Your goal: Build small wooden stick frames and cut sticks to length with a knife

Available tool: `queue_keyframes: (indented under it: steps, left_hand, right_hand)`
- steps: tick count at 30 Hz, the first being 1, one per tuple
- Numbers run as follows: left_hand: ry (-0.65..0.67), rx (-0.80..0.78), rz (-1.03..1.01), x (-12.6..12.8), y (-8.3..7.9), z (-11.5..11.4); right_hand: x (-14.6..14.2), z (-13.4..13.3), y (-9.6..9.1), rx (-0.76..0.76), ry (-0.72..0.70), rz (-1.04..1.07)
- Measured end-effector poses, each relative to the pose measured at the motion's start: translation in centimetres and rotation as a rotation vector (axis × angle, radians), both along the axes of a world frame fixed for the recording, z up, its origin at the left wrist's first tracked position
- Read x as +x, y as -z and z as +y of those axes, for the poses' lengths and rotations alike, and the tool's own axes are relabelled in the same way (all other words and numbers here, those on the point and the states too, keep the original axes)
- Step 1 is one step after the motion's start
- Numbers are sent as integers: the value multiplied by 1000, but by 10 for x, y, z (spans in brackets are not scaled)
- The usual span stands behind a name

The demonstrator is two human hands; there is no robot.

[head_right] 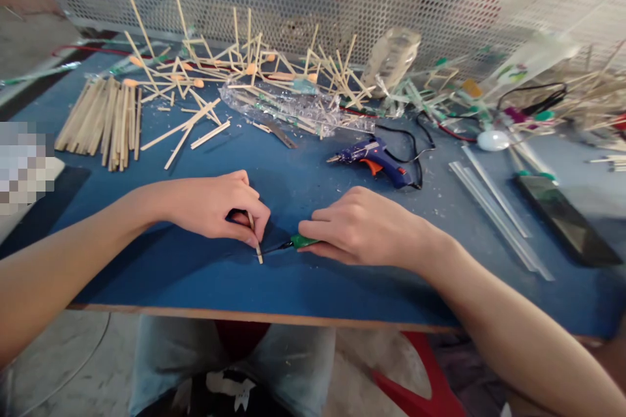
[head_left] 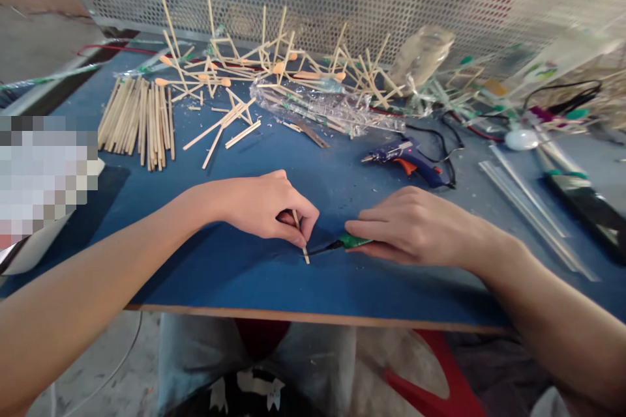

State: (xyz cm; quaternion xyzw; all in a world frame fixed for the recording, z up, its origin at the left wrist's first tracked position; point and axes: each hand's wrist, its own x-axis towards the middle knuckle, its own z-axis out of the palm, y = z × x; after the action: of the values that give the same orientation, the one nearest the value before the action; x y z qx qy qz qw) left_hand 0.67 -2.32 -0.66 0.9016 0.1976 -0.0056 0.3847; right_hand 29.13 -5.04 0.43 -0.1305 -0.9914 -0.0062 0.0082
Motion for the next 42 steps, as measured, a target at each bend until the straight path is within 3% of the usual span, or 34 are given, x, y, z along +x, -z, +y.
queue_keyframes:
  steps: [18, 29, 42]
  left_hand:
    - [0, -41, -36, 2, -1, -1]
    - [0, -79, 5, -1, -2, 0]
    - [5, -25, -16, 0, -2, 0]
  right_hand:
    - [-8, -7, -2, 135, 46, 34]
    - [-3, 7, 4, 113, -47, 89]
    - [2, 7, 2, 78, -31, 73]
